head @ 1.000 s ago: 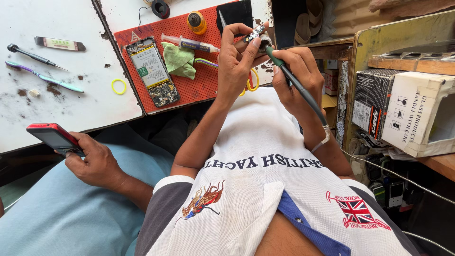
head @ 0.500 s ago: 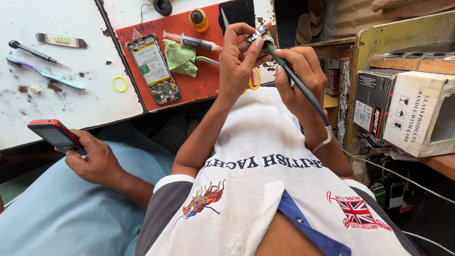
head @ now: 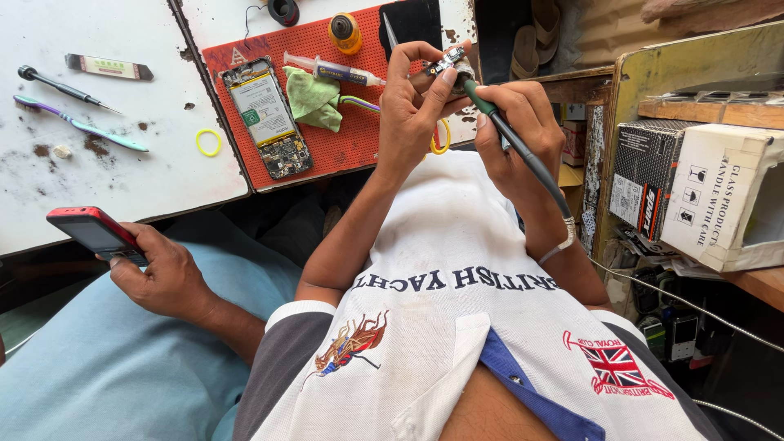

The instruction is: The person sits on the floor and uses a soldering iron to work on a small electronic component. They apply flux from a small bottle and continue soldering while another person uses a phone nearby.

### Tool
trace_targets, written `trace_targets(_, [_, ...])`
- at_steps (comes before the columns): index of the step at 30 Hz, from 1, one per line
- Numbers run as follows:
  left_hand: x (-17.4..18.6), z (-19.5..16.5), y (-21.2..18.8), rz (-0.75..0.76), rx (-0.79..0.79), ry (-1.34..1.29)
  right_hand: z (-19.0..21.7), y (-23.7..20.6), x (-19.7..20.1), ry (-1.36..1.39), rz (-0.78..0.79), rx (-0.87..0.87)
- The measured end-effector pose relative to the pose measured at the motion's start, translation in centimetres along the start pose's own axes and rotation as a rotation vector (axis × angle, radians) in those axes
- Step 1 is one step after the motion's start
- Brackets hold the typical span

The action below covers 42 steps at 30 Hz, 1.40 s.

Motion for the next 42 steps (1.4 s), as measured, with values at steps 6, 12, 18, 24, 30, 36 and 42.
trace_targets(6, [0.7,0.5,0.4,-0.029,0.029,-0.072,-0.7,-1.6,1.6,0.026,-0.062,-0.010])
trace_targets(12, [2.2,1.4,3.6,-0.180,0.055,0.117,-6.0,-3.2,2.6,1.228,-0.329,-0.437])
trace_targets(18, [2.1,1.6,3.7,-0.203,0.081,0.165,-8.1,-4.7,3.4,1.762,-0.276,-0.537])
trace_targets(24, [1.8,0.7,3.7,-0.229,0.081,0.271,-7.8,-4.9,3.5,1.917,-0.204,-0.496])
trace_targets(30, [2.1,0.2,3.5,-0.200,0.017,0.335,-7.7,-4.7,3.7,2.001,-0.146,-0.448])
trace_targets(36, [2.7,1.3,3.9,-0.181,0.068,0.259,-7.4,-4.4,3.5,1.845,-0.182,-0.447])
trace_targets(42, [2.4,1.5,3.5,-0.117,0.040,0.167,-5.0,-2.6,1.5,0.412,-0.197,-0.129])
Point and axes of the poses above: each hand's wrist, its own y-axis towards the middle knuckle, its own x-axis out of the back of the hand, z = x × y, the point moved 4 cm from there along y, towards the middle knuckle, and after that the axes turned 5 degrees about -z, right-handed, at the moved point
